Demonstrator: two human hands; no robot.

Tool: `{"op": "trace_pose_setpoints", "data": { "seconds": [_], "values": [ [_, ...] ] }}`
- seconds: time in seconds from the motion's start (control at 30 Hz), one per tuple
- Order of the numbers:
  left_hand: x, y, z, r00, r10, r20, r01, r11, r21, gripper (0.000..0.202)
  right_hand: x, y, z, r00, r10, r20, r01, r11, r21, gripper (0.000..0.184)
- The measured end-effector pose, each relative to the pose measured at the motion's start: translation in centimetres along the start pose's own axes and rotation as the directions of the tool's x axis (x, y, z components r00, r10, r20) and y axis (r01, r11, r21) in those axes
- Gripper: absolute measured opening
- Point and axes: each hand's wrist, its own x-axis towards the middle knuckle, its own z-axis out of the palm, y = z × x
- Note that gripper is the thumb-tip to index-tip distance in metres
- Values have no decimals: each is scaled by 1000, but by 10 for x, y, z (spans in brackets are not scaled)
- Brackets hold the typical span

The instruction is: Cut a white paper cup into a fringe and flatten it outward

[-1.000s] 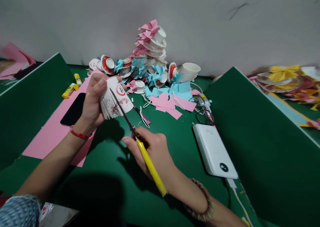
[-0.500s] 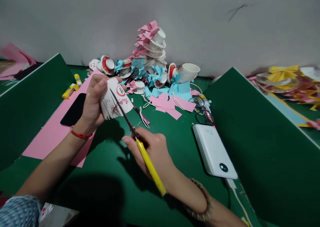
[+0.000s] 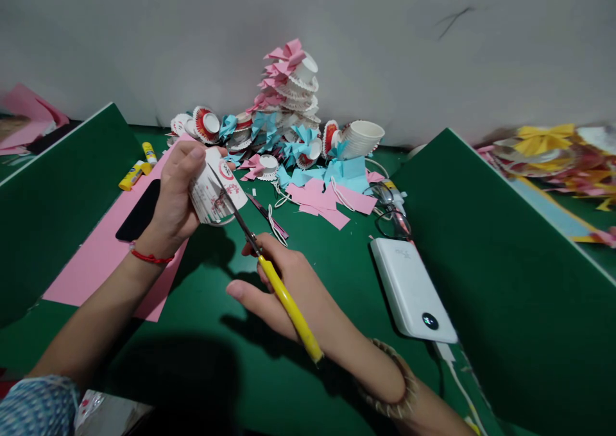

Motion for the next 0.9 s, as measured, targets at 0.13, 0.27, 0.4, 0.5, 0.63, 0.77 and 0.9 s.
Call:
{"op": "trace_pose_setpoints", "data": {
  "seconds": [0.13, 0.27, 0.4, 0.5, 0.63, 0.77, 0.9],
  "values": [
    [4, -1, -2, 1000, 27, 4, -26, 999, -40, 25, 3, 4, -2, 998, -34, 61, 35, 999, -9, 67],
    [7, 2, -3, 1000, 15, 6, -14, 998, -68, 29, 4, 6, -2, 994, -41, 97, 40, 999, 22, 68],
    [8, 5, -3, 1000, -8, -8, 7, 996, -89, 35, 4, 7, -1, 992, -41, 116, 40, 999, 18, 65],
    [8, 5, -4, 1000, 7, 6, -7, 998, -65, 35, 4, 9, -1, 993, -54, 103, 53, 998, 18, 65],
    [6, 3, -4, 1000, 3, 29, -2, 1000, -30, 31, 3, 8, -1, 994, -73, 76, 73, 997, 6, 67],
    [3, 4, -2, 999, -19, 45, 21, 999, -35, 28, 2, 5, -2, 996, -72, 60, 74, 997, -29, 67],
    [2, 5, 0, 998, -40, 58, 42, 999, -35, 29, 3, 5, -1, 995, -85, 47, 87, 995, -45, 67]
  ]
}}
